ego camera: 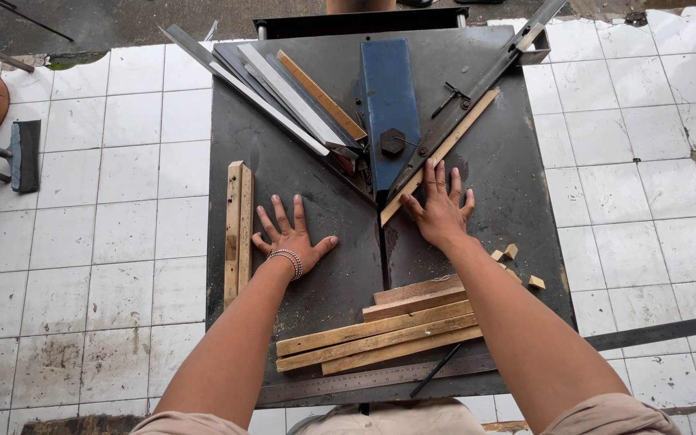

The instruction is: Measuring wood strips with a ruler and pencil and preparing them for cutting on a miter saw.

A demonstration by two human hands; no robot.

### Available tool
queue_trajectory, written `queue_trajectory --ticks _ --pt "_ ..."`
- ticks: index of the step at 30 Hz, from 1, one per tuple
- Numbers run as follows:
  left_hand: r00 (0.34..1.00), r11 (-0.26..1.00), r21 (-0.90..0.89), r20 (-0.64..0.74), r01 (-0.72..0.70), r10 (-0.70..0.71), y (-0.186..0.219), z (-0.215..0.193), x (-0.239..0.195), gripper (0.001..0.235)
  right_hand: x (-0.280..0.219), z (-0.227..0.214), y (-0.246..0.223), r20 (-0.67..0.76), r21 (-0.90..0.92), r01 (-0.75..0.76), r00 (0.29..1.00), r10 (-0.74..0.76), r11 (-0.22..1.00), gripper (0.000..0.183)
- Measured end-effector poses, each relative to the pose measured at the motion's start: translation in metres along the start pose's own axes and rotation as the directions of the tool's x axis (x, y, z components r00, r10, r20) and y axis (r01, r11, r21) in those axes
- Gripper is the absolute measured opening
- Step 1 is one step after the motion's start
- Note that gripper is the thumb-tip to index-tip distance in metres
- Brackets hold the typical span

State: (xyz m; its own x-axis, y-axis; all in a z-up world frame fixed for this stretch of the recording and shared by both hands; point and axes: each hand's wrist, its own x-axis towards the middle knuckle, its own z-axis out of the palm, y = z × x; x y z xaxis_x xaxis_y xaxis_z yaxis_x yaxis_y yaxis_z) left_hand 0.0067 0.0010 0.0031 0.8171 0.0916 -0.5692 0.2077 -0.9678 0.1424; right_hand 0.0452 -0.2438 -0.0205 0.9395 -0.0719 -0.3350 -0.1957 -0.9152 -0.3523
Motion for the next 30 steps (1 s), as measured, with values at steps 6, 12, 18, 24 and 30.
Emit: queue_trajectory --ticks 6,12,18,24,30 --pt "1.000 1.000 -0.008 -0.003 -0.002 0.002 0.000 -0.001 0.003 0.095 0.001 -0.004 -0.004 0.009 0.015 0.000 1.000 0.000 1.000 0.071" --pt "1.000 1.000 -0.016 -0.007 -0.003 0.003 0.000 -0.001 0.003 0.094 0.003 -0.002 -0.002 0.004 0.003 0.004 1.000 -0.004 1.000 0.072" --pt "1.000 1.000 0.001 -0.019 -0.008 0.008 0.000 0.002 0.012 0.094 0.008 -0.003 -0.003 0.009 0.003 0.004 1.000 -0.004 1.000 0.072" --pt "1.000 1.000 0.007 -0.017 -0.008 0.008 0.003 -0.002 0.017 0.094 0.013 -0.007 -0.005 0.008 0.008 0.006 1.000 -0.006 1.000 0.072" --pt "1.000 1.000 0.000 0.001 -0.004 0.004 0.005 -0.009 0.019 0.093 0.017 -0.010 -0.008 0.013 0.011 -0.002 1.000 0.001 1.000 0.072"
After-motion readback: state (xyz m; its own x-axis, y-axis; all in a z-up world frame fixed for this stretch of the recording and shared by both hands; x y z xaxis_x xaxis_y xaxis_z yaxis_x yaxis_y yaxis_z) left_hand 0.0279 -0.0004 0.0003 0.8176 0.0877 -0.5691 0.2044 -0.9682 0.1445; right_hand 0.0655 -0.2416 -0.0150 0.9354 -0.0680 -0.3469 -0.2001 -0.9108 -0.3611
